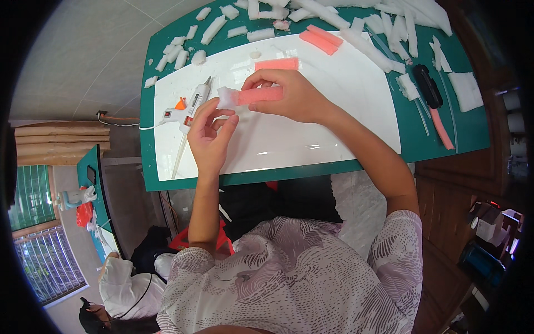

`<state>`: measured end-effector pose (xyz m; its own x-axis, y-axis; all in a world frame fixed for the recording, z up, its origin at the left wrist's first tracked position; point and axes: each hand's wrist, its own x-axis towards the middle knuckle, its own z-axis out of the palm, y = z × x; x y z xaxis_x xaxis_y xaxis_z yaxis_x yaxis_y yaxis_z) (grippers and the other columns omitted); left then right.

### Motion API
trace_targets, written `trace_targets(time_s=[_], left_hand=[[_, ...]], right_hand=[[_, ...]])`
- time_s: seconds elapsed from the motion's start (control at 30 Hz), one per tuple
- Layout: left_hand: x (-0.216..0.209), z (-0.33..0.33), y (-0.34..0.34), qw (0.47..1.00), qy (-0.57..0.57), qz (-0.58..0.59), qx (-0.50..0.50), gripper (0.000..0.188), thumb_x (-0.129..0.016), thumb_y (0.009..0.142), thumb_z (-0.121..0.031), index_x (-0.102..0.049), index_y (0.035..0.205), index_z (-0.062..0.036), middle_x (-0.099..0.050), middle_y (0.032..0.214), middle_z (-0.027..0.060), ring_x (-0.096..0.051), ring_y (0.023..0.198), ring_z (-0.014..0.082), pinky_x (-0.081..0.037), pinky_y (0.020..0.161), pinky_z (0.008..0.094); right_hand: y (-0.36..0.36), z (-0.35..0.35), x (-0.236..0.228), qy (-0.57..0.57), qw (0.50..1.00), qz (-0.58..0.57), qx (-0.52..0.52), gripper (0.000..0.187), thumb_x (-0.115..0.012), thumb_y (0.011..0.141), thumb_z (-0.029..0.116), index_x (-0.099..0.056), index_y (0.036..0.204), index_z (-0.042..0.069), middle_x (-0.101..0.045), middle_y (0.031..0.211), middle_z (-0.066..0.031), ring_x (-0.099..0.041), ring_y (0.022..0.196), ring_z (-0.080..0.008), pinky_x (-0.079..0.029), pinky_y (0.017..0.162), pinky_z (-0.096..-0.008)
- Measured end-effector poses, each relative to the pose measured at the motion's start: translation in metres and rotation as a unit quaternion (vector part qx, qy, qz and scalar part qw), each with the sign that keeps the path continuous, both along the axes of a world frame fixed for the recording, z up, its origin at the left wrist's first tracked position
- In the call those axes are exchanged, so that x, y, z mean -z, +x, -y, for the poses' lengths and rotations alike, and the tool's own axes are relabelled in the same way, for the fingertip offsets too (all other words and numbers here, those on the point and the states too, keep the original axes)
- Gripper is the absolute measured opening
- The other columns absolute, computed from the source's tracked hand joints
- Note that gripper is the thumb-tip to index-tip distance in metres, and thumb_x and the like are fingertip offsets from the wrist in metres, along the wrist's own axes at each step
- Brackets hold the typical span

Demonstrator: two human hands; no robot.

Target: The person glues white foam blocks together using a hot glue gun, then applies glue to pink and white foam strips and presses them together by hand.

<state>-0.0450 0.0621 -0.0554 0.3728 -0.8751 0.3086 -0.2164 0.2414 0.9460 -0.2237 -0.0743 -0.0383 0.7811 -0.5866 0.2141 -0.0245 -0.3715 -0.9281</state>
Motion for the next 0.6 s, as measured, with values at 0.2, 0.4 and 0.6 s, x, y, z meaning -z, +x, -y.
trace_targets(time_s=[0.2, 0.4, 0.6], left_hand=[[0.005, 0.000, 0.003, 1.000, 0.000, 0.023, 0.017, 0.050, -0.073, 0.081, 0.012, -0.059, 0.128, 0.0034, -0.054, 0.132, 0.0167, -0.067, 0.101, 0.0213, -0.058, 0.079, 0.0289], [0.007, -0.001, -0.002, 1.000, -0.006, -0.010, 0.012, 0.051, -0.074, 0.081, 0.007, -0.059, 0.129, 0.0018, -0.057, 0.126, 0.0135, -0.066, 0.097, 0.0159, -0.054, 0.078, 0.0263], [0.003, 0.001, -0.011, 0.993, -0.006, -0.118, 0.003, 0.059, -0.070, 0.082, 0.009, -0.047, 0.135, 0.0001, -0.055, 0.122, 0.0157, -0.067, 0.095, 0.0192, -0.056, 0.078, 0.0264]], right_hand=[[0.000, 0.000, 0.001, -0.040, 0.999, 0.002, 0.014, 0.034, -0.079, 0.081, 0.012, -0.068, 0.112, 0.004, -0.069, 0.110, -0.0054, -0.062, 0.101, -0.0177, -0.048, 0.094, -0.0315], [0.000, 0.000, 0.003, -0.051, 0.998, 0.011, 0.018, 0.034, -0.079, 0.081, 0.012, -0.068, 0.111, 0.004, -0.069, 0.110, -0.0049, -0.062, 0.100, -0.0171, -0.049, 0.092, -0.0314], [0.003, 0.001, 0.005, -0.051, 0.997, 0.032, 0.041, 0.035, -0.079, 0.081, 0.017, -0.066, 0.111, 0.005, -0.068, 0.107, -0.0046, -0.063, 0.095, -0.0178, -0.050, 0.086, -0.0302]])
